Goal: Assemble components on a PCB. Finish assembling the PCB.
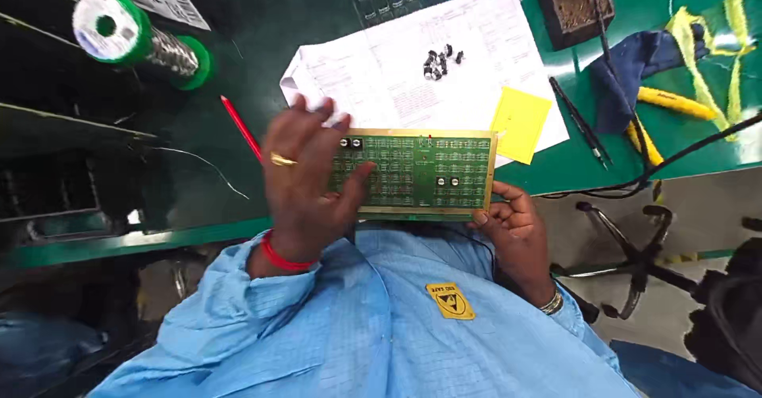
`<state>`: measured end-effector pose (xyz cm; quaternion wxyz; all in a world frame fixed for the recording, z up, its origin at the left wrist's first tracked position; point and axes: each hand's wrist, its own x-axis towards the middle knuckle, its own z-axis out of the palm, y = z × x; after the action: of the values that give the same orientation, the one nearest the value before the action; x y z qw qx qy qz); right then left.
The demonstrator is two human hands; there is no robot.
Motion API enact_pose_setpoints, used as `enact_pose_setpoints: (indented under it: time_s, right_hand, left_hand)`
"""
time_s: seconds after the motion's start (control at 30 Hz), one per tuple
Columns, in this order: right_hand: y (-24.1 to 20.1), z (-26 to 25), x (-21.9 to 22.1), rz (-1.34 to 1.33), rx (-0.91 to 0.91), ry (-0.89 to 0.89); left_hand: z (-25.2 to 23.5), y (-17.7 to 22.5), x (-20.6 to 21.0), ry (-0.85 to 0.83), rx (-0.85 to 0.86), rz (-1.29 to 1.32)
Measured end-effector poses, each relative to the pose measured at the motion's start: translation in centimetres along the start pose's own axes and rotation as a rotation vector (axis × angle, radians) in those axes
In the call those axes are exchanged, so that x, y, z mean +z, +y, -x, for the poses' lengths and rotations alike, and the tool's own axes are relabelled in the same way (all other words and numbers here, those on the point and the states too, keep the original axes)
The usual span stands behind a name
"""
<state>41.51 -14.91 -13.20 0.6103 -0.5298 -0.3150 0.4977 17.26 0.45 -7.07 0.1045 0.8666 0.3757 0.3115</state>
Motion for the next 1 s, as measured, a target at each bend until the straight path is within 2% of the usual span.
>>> enact_pose_setpoints:
  time_s: [0.1, 0.17, 0.27, 0.37, 0.47, 0.63, 0.73, 0.8, 0.87, 0.93, 1.0]
  right_hand:
    - [0.5, 0.1, 0.2, -0.031, -0.01, 0.022]
    - [0.7, 0.2, 0.2, -0.057, -0.024, 0.039]
    - [1.0, 0.3, 0.4, -0.089, -0.037, 0.065]
    - [1.1, 0.4, 0.6, -0.084, -0.049, 0.086]
    - [0.4, 0.5, 0.9, -0.045, -0.044, 0.111]
    - [-1.0, 0.4, 1.5, 0.025, -0.034, 0.091]
    - [-1.6, 0.3, 1.4, 0.214, -0.065, 0.077]
    - [-2.2, 0.4, 1.0, 0.567, -0.187, 0.125]
    - [-2.9, 0.2, 0.8, 0.828, -0.389, 0.218]
    - [-3.2, -0.4, 1.2, 0.865, -0.571, 0.259]
    - [-2.8, -1.0, 2.2, 0.834, -0.633, 0.196]
  left_hand:
    - [1.4, -2.8, -3.5, -0.048, -0.381, -0.161]
    - [2.6, -4.1, -4.7, -0.097, -0.506, -0.144]
    - [4.2, -4.9, -4.8, -0.098, -0.497, -0.04]
    - [5.4, -5.5, -4.4, 0.015, -0.463, 0.133]
    - [5.9, -5.8, -4.5, 0.109, -0.468, 0.444]
    - [5.5, -4.3, -4.0, 0.076, -0.503, 0.899]
    - [5.8, -4.4, -3.3, 0.139, -0.503, 0.961]
    - [6.0, -4.5, -3.3, 0.158, -0.511, 0.947]
    - [6.2, -4.6, -3.2, 0.167, -0.497, 0.961]
    - [6.3, -4.6, -3.1, 0.171, -0.486, 0.964]
    - [6.4, -4.6, -2.9, 0.194, -0.487, 0.956]
